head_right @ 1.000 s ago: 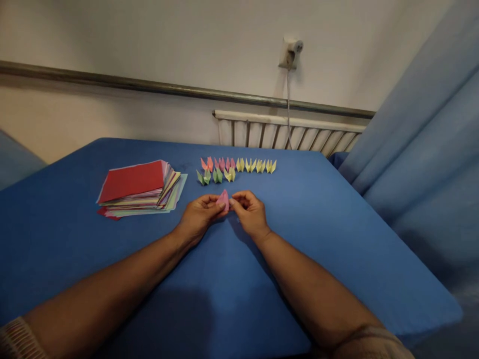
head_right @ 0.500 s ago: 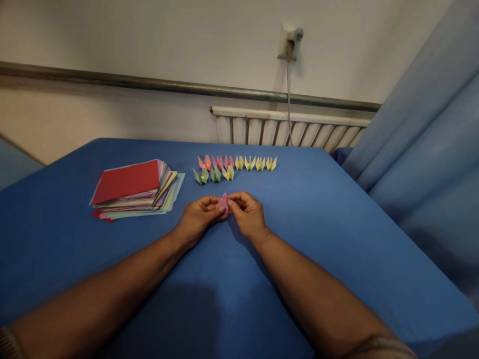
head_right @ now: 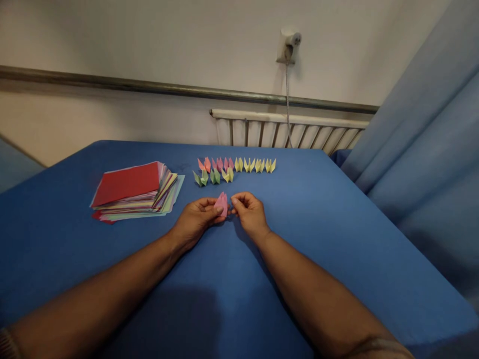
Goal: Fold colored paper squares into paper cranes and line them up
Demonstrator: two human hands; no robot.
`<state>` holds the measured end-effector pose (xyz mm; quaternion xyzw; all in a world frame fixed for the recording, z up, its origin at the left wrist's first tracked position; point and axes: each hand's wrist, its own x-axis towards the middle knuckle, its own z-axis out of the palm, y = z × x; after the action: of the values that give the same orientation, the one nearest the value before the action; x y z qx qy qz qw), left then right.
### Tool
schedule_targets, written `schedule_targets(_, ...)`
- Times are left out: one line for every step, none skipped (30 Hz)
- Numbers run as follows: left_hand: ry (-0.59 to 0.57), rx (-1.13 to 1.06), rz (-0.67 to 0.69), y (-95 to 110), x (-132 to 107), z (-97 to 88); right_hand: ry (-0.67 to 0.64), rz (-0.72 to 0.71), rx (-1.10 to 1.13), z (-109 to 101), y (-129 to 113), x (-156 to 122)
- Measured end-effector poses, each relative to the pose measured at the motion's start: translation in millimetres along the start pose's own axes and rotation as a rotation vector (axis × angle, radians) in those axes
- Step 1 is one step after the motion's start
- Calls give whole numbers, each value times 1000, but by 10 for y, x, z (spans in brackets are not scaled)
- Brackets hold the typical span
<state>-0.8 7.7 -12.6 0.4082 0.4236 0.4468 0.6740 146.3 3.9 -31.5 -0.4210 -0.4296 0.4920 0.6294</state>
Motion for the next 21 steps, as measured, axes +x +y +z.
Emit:
schedule_targets(4,1,7,2,1,0,-5,6,-4,-7,-2,2)
schedule_targets(8,6,16,1,2,0,-9,7,-14,-11,-4,-1)
schedule_targets(9,14,25,-2,3,0,-9,3,-27,-9,-6,-8)
schedule_targets(10,25,36,-7,4,1,-7,-5,-38,-3,-8,-18)
schedule_targets(8,41,47,-13,4,1,-4,-16,-46,8,-8,-31)
schedule_targets(2,60,60,-19,3,3,-4,-28,-51,21,-8,-44)
schedule_targets(-7,83,74,-25,0,6,-10,-41,-57,35,-6,-57)
schedule_targets(-17,106,88,-30,-4,10,-18,-52,-63,46,-5,-67)
schedule_targets(-26,127,100,-34,-9,15,-24,-60,-69,54,-4,-74)
schedule_targets(-33,142,108,-36,-14,21,-25,-64,-75,58,-5,-78)
schedule_targets(-35,148,109,-37,-19,26,-21,-63,-81,58,-7,-79)
schedule_targets(-32,141,103,-37,-23,31,-10,-61,-86,55,-12,-76)
schedule_targets(-25,125,91,-37,-26,35,5,-58,-90,50,-17,-72)
schedule_targets(-17,105,76,-36,-28,37,20,-55,-95,45,-24,-66)
schedule_targets(-8,86,62,-35,-28,38,32,-54,-100,39,-30,-61)
schedule_targets(-1,73,49,-33,-28,37,38,-54,-103,35,-36,-57)
schedule_targets(0,69,39,-29,-28,37,38,-55,-101,31,-40,-55)
schedule_targets(-1,75,33,-25,-28,36,33,-56,-97,29,-43,-54)
schedule_targets(-1,90,35,-18,-30,36,24,-59,-91,28,-44,-56)
schedule_targets(1,111,44,-10,-34,37,15,-63,-85,28,-44,-60)
schedule_targets(5,133,60,-1,-39,38,5,-68,-81,29,-43,-65)
